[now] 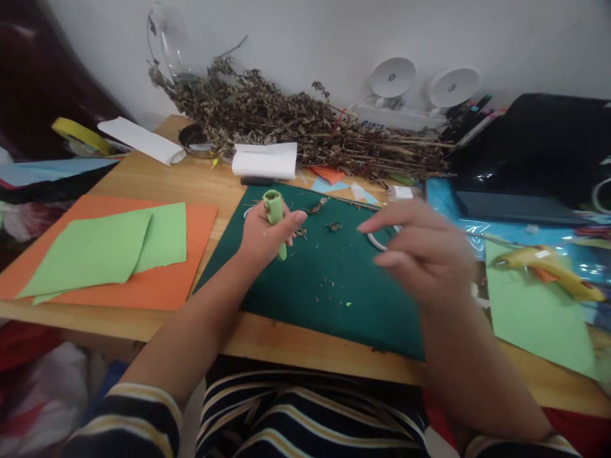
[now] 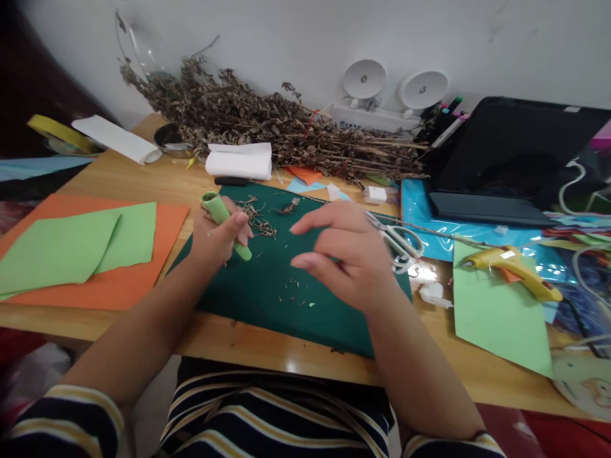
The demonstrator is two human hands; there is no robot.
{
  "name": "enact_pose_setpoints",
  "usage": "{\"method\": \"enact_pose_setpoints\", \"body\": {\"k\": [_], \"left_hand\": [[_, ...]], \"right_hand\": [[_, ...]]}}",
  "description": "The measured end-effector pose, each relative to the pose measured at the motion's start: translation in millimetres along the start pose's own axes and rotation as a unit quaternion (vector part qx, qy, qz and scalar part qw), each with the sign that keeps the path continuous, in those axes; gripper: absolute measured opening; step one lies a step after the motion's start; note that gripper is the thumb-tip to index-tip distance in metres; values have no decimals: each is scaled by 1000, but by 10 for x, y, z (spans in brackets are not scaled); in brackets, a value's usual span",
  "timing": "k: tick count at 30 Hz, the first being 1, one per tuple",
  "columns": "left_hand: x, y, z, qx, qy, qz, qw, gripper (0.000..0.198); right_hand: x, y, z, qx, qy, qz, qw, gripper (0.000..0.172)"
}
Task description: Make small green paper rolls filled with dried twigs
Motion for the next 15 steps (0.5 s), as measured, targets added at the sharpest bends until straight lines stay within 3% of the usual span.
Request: {"method": "enact_pose_setpoints", "body": {"k": [2, 4, 5, 8, 15], "left_hand": [[46, -53, -28, 2, 6, -6, 1000, 34], [51, -63, 0, -3, -2, -3, 1000, 37], [41, -55, 29, -5, -11, 0, 1000, 38], [-11, -2, 146, -2, -57, 14, 998, 37], [-62, 40, 222, -8, -91, 40, 995, 31]], "right_hand": [[-96, 94, 425, -14, -147, 40, 988, 27], [-330, 221, 844, -26, -304, 103, 947, 14], [-437, 254, 975, -21, -345, 121, 931, 15], [-589, 331, 1114, -38, -350, 152, 923, 20], [-560, 366, 1046, -48, -303, 174, 936, 13]]}}
Point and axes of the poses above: each hand's wrist, its own x-axis towards the middle knuckle, its own z-axis out of the palm, y = z × x, the point moved 9 cm from there along x, towards the middle knuckle, and after that the axes turned 7 degrees about x, right-handed, at the moved point
